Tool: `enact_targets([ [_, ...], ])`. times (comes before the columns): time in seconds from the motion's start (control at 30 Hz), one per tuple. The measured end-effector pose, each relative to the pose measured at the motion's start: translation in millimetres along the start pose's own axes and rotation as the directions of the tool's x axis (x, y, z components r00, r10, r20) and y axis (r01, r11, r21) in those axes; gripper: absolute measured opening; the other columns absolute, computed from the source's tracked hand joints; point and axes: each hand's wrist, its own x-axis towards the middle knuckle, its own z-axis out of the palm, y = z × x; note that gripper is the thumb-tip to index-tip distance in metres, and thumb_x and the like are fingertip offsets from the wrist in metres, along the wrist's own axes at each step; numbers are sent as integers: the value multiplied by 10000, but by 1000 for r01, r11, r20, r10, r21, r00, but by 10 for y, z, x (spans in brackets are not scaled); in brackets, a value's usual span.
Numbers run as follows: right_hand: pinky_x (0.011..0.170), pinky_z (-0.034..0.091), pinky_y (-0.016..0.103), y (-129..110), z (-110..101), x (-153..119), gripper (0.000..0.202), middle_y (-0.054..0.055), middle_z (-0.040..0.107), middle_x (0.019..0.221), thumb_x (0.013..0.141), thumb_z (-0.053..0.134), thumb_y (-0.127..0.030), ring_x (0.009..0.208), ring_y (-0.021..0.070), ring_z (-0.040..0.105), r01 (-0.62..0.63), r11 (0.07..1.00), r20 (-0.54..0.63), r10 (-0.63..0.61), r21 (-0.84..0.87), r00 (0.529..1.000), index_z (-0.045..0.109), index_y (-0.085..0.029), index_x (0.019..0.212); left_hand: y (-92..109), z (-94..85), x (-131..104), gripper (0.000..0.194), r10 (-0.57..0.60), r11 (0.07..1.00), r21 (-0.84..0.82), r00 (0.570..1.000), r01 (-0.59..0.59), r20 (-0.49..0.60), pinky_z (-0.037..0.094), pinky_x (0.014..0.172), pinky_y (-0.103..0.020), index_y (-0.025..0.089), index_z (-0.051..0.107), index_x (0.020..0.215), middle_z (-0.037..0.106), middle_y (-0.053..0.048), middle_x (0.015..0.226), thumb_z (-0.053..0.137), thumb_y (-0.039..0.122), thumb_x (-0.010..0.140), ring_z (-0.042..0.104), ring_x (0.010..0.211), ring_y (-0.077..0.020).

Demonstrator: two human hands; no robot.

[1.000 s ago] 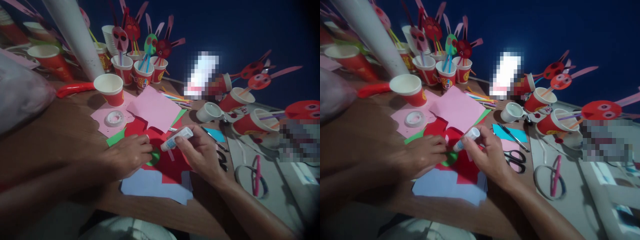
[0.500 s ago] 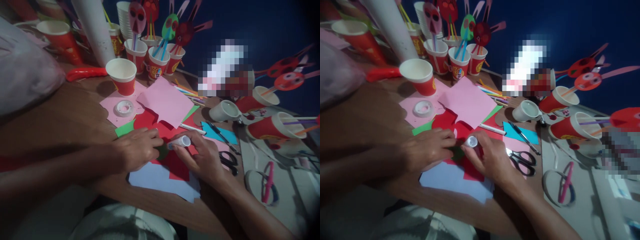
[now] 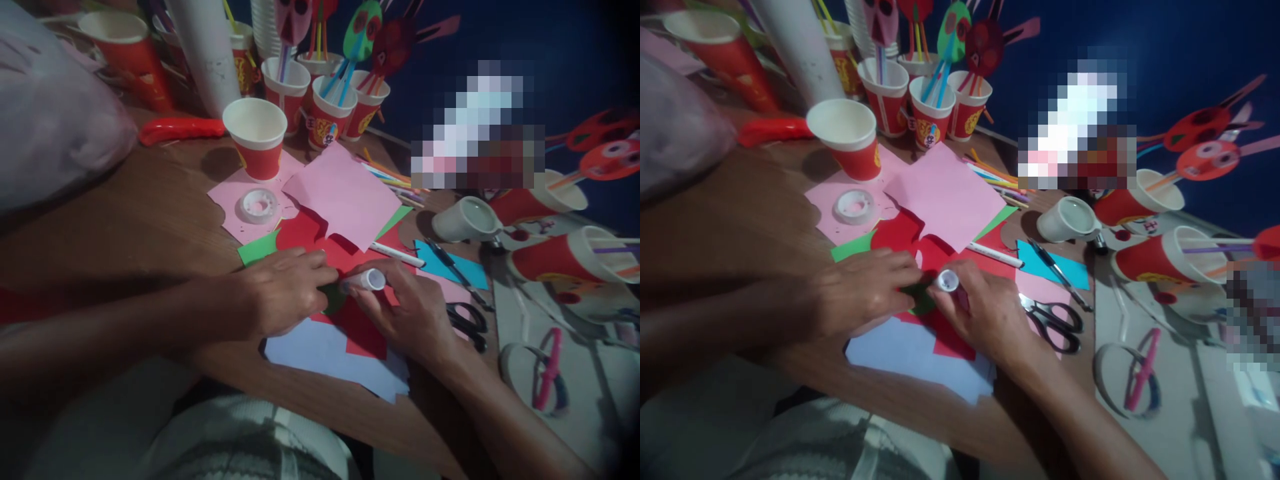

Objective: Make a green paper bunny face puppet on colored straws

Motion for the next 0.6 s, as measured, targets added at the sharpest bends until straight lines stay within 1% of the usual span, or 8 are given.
enact_targets([
  [0.17,481,412,257,-8,-15,18,218,80,697,782,877,503,-325,574,169,636,-11,999,21,11,-37,1000,607,-137,918,-3,-8,1,149,10,1000,0,1000,-10,-5,316,695,-349,180,643,767,576,-54,916,511,179,835,447,902,-226],
  [0.3,487,409,252,-14,-25,12,206,67,700,775,878,506,-335,575,163,636,-22,998,40,24,-55,999,603,-160,927,0,-20,2,168,0,1000,-10,1000,0,1,317,684,-349,182,642,743,578,-55,901,505,185,841,449,894,-225],
  [0.43,490,412,253,-17,-27,4,192,61,699,761,875,511,-324,579,165,639,-7,999,36,9,-53,999,602,-161,920,7,-30,16,165,-10,999,-43,1000,11,7,319,667,-346,179,650,741,583,-58,890,518,186,839,452,868,-217],
  [0.6,503,427,260,-28,-40,9,187,65,693,741,872,510,-306,586,175,645,-6,999,47,9,-50,999,608,-153,919,27,-65,34,155,-33,998,-53,998,36,57,326,694,-353,176,667,782,596,-62,928,521,182,835,456,897,-226],
])
